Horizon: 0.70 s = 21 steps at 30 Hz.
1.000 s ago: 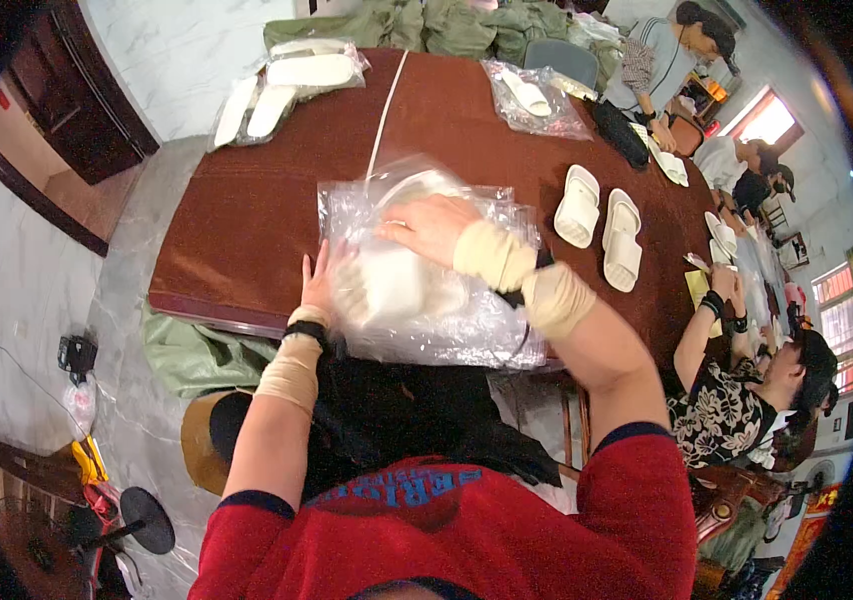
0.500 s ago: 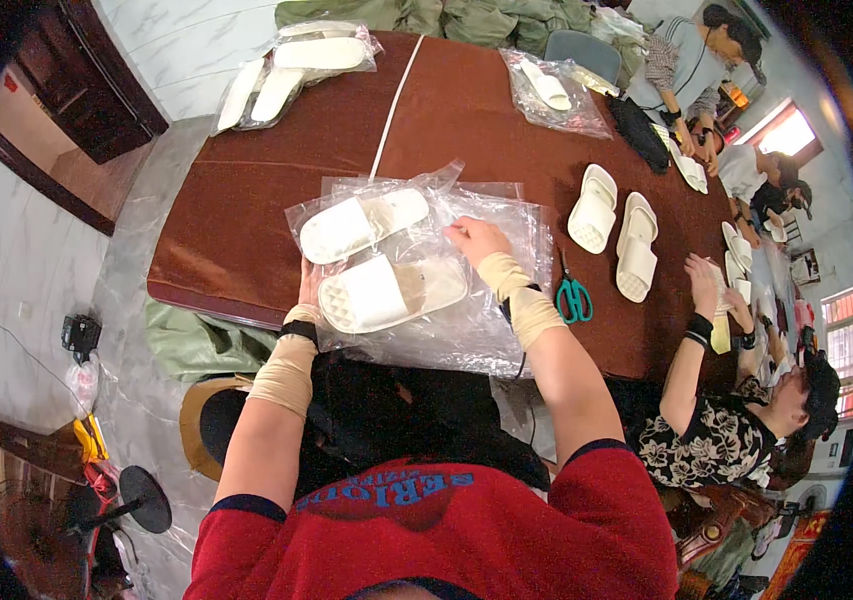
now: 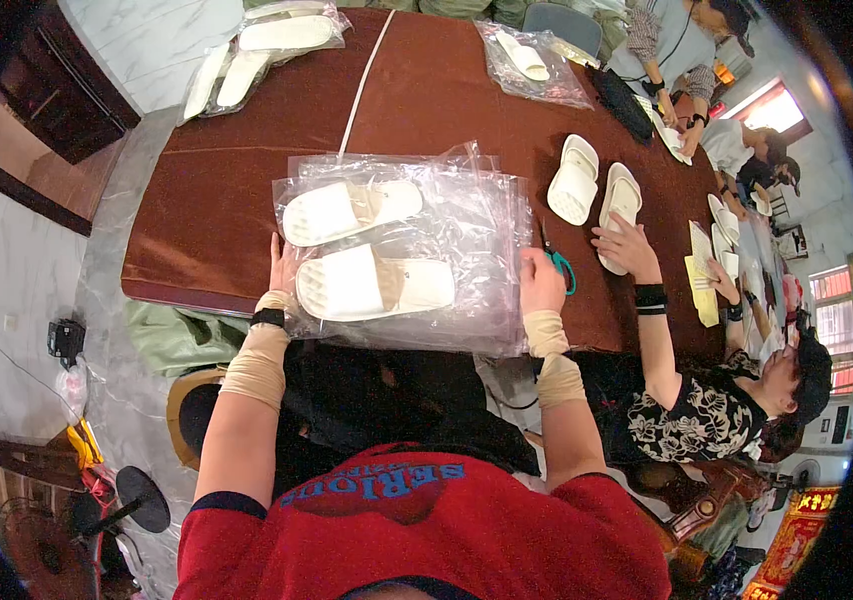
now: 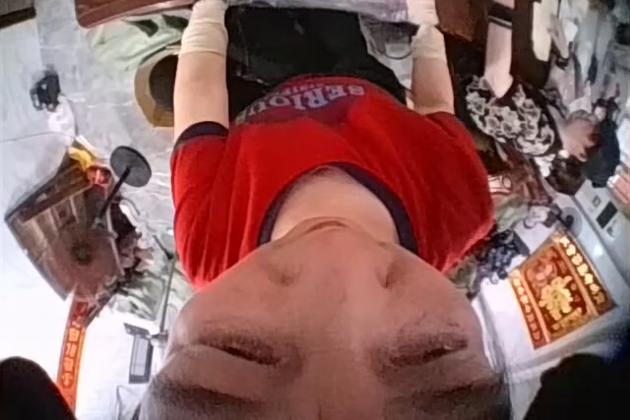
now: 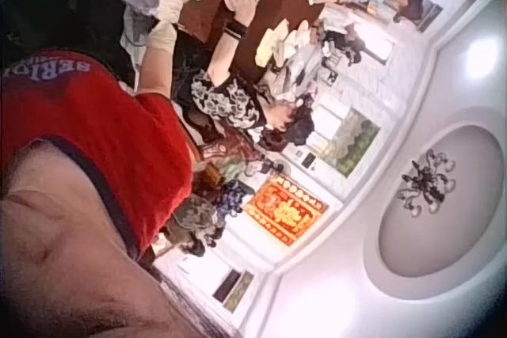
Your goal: Trimming excess material from white slippers and placing them into plastic bags.
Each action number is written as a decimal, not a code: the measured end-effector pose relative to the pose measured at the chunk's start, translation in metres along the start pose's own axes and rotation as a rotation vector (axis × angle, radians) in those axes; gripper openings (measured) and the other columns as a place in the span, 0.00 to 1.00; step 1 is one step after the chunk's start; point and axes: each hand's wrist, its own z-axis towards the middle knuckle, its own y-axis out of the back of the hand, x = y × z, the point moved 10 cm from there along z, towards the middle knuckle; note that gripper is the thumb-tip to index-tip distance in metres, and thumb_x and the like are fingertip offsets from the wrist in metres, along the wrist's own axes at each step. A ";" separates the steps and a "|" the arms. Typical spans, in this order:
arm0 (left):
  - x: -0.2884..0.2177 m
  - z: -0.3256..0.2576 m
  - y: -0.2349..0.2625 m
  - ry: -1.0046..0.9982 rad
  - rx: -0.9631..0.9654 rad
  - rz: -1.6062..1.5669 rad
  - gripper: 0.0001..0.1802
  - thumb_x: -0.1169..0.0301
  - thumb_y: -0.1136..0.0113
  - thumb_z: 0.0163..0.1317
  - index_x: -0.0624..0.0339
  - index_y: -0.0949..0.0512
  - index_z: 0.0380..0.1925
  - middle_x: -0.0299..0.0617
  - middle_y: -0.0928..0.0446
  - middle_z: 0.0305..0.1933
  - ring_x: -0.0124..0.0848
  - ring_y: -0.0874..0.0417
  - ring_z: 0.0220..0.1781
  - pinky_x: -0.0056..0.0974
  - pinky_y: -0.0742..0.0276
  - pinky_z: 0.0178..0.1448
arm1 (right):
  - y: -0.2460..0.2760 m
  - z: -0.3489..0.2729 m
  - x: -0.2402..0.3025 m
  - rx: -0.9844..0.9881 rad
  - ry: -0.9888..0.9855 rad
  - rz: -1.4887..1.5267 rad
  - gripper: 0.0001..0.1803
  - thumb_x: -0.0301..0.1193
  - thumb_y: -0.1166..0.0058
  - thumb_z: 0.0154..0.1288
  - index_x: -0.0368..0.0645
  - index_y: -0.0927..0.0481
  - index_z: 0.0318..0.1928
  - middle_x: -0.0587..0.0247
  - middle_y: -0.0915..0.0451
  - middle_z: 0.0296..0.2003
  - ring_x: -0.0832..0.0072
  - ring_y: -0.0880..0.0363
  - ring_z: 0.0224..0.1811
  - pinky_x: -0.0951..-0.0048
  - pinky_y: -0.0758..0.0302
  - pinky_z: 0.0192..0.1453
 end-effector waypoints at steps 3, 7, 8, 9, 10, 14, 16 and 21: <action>0.036 -0.022 -0.014 0.018 -0.082 0.112 0.30 0.50 0.58 0.64 0.42 0.36 0.65 0.38 0.40 0.72 0.41 0.50 0.75 0.63 0.69 0.75 | 0.035 -0.008 0.121 -0.186 0.356 0.218 0.10 0.29 0.54 0.68 0.38 0.22 0.43 0.49 0.20 0.38 0.54 0.21 0.40 0.62 0.26 0.46; 0.011 -0.009 -0.001 0.024 0.027 0.032 0.30 0.50 0.58 0.63 0.44 0.35 0.65 0.38 0.40 0.71 0.42 0.50 0.75 0.63 0.69 0.75 | 0.000 0.023 0.141 -0.075 0.345 0.242 0.16 0.39 0.51 0.67 0.40 0.21 0.45 0.48 0.19 0.38 0.52 0.21 0.41 0.59 0.26 0.47; 0.015 -0.012 -0.002 0.017 0.005 0.040 0.30 0.50 0.57 0.63 0.44 0.35 0.65 0.39 0.40 0.71 0.41 0.50 0.75 0.62 0.68 0.75 | -0.023 0.029 0.153 0.059 0.289 0.028 0.17 0.41 0.50 0.65 0.41 0.20 0.43 0.49 0.19 0.37 0.52 0.21 0.41 0.57 0.26 0.47; 0.018 -0.015 -0.003 0.008 -0.017 0.048 0.30 0.50 0.57 0.63 0.44 0.35 0.64 0.39 0.40 0.71 0.41 0.50 0.75 0.62 0.68 0.75 | -0.043 0.032 0.156 0.190 0.234 -0.189 0.18 0.44 0.49 0.64 0.43 0.19 0.41 0.49 0.19 0.37 0.52 0.21 0.41 0.55 0.26 0.46; 0.015 -0.011 0.000 0.013 -0.017 0.049 0.30 0.50 0.57 0.63 0.44 0.35 0.64 0.39 0.40 0.71 0.41 0.50 0.75 0.62 0.68 0.75 | -0.050 0.038 0.152 0.192 0.238 -0.188 0.18 0.44 0.49 0.64 0.43 0.19 0.41 0.49 0.19 0.37 0.52 0.21 0.41 0.55 0.26 0.46; 0.014 -0.010 -0.003 0.014 -0.038 -0.021 0.29 0.51 0.56 0.62 0.44 0.33 0.63 0.38 0.39 0.71 0.40 0.50 0.75 0.61 0.67 0.76 | -0.050 0.041 0.144 0.121 0.432 -0.374 0.14 0.41 0.50 0.61 0.45 0.20 0.30 0.48 0.19 0.32 0.51 0.21 0.39 0.51 0.26 0.40; 0.014 -0.016 0.006 0.008 -0.170 -0.054 0.28 0.51 0.56 0.63 0.42 0.33 0.63 0.38 0.41 0.72 0.40 0.54 0.77 0.62 0.66 0.75 | -0.034 0.042 0.113 0.183 0.178 -0.324 0.13 0.41 0.49 0.60 0.45 0.20 0.31 0.49 0.19 0.35 0.52 0.21 0.39 0.53 0.26 0.40; 0.010 -0.007 0.022 0.058 -0.185 -0.069 0.29 0.50 0.55 0.62 0.41 0.34 0.64 0.37 0.47 0.74 0.40 0.62 0.79 0.63 0.64 0.74 | 0.016 0.024 0.131 -0.095 0.463 -0.438 0.10 0.38 0.49 0.61 0.46 0.19 0.31 0.52 0.19 0.29 0.52 0.21 0.35 0.54 0.26 0.39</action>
